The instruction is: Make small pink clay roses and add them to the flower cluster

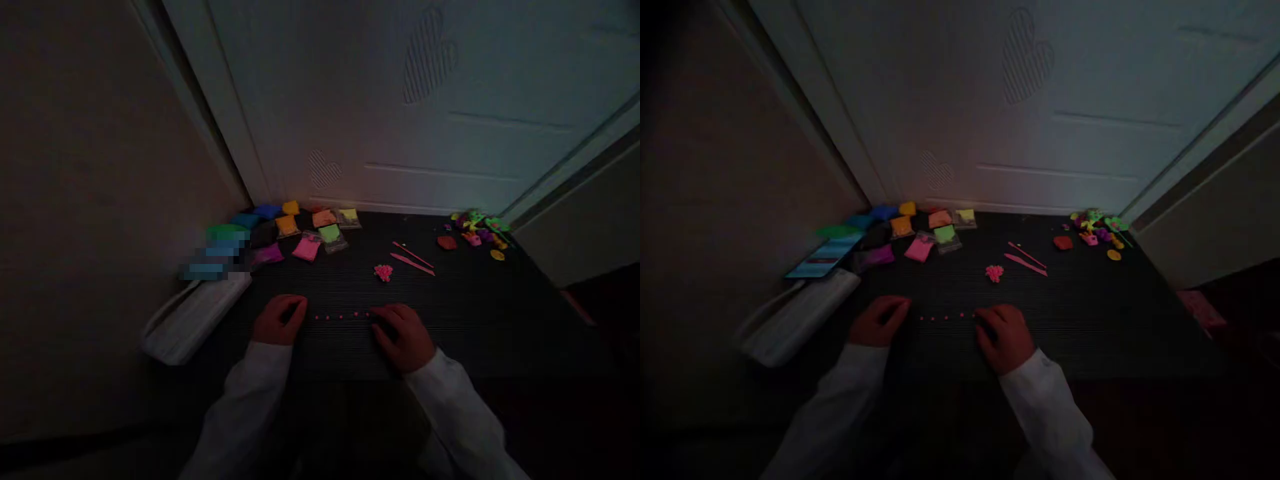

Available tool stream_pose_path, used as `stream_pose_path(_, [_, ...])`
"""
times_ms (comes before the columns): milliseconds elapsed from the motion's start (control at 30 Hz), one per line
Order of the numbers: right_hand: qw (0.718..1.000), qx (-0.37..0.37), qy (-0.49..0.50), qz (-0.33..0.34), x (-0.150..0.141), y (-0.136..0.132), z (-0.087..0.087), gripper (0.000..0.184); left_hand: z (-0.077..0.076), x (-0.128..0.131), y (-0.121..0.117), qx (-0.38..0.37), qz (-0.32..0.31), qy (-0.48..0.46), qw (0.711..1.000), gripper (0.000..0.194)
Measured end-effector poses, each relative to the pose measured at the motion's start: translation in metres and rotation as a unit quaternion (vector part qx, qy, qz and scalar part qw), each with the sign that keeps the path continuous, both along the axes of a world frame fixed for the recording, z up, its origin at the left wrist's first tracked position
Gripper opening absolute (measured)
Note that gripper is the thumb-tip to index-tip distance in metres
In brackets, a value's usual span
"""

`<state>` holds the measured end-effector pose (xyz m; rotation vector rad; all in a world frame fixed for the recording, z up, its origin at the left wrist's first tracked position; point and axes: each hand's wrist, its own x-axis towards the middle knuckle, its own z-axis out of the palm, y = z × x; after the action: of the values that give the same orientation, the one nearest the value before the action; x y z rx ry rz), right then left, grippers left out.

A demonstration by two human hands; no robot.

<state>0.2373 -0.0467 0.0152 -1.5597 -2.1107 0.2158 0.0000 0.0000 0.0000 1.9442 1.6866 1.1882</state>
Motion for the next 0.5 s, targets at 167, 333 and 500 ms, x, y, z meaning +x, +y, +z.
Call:
stream_pose_path(167, [1.0, 0.015, -0.024, 0.012, 0.0, -0.01, -0.002, 0.036, -0.003, 0.001, 0.001, 0.047, -0.019, 0.013, 0.999, 0.015])
stream_pose_path(333, [0.999, -0.002, -0.051, 0.01, -0.004, -0.009, 0.001, 0.037, 0.011, 0.024, -0.009, 0.199, 0.027, 0.159, 0.967, 0.019])
stream_pose_path(500, [0.998, -0.011, -0.063, 0.007, -0.005, -0.008, 0.002, 0.038, 0.019, 0.045, -0.013, 0.196, -0.016, 0.176, 0.965, 0.02])
